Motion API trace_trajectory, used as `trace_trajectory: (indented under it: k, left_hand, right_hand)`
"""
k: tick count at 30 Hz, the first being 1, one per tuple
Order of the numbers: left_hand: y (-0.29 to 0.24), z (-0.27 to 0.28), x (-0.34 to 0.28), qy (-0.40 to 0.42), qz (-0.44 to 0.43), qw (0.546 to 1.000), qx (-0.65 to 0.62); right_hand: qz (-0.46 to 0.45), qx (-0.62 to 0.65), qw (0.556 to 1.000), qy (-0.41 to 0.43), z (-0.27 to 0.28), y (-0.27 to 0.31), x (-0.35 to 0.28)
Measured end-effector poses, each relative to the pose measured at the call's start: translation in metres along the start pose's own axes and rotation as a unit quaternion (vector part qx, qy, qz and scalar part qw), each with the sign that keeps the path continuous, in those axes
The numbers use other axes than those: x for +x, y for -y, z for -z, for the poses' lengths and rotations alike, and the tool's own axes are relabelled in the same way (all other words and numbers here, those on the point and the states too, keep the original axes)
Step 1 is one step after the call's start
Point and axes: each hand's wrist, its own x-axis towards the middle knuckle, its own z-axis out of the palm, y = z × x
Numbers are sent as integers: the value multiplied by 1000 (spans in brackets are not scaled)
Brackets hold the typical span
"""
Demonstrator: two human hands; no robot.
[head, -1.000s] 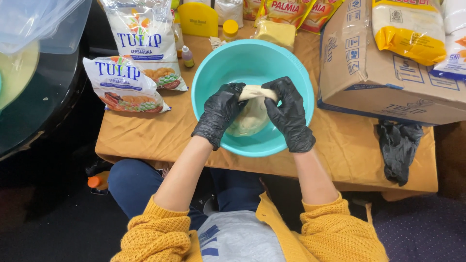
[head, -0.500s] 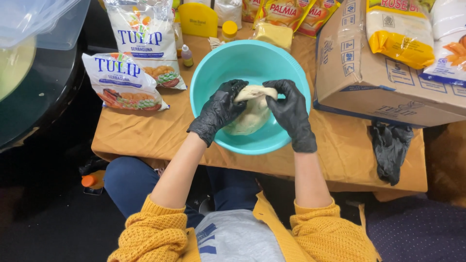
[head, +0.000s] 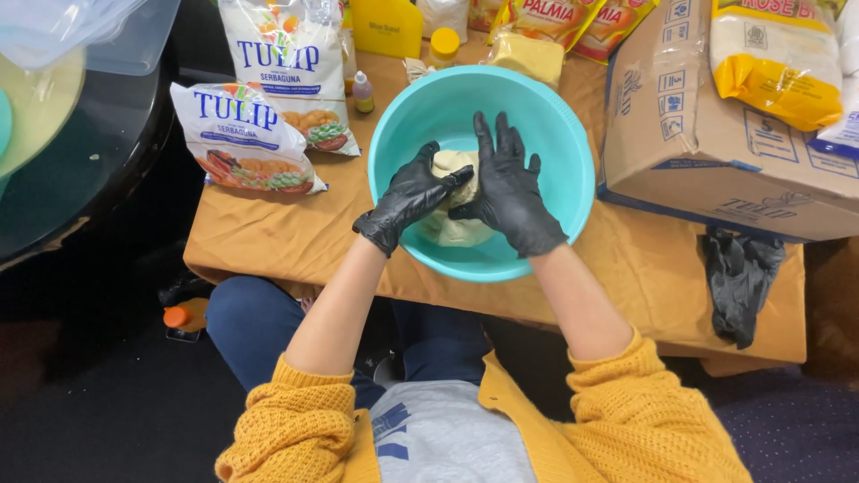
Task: The person is kneading a ball of dough in a blue bowl on a table surrounded by baking ingredients.
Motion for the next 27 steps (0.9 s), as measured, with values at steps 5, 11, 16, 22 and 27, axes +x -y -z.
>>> trace_trajectory:
  k: [5, 11, 16, 22, 27]
  left_hand:
    - [-20, 12, -18, 0, 0, 1000, -17]
    - [-22, 20, -29, 53, -20, 997, -47]
    - [-26, 25, -33, 67, 11, 997, -34]
    - [-4, 9, -3, 2, 15, 1000, 15]
    - [-25, 8, -17, -44, -2, 996, 71]
  right_hand:
    - [-1, -55, 993, 101, -53, -50, 34]
    - [3, 110, 976, 189, 41, -9, -17]
    - [-95, 111, 970, 196, 24, -37, -12]
    - [-177, 167, 961, 134, 24, -37, -7]
    - [-180, 190, 962, 72, 9, -61, 2]
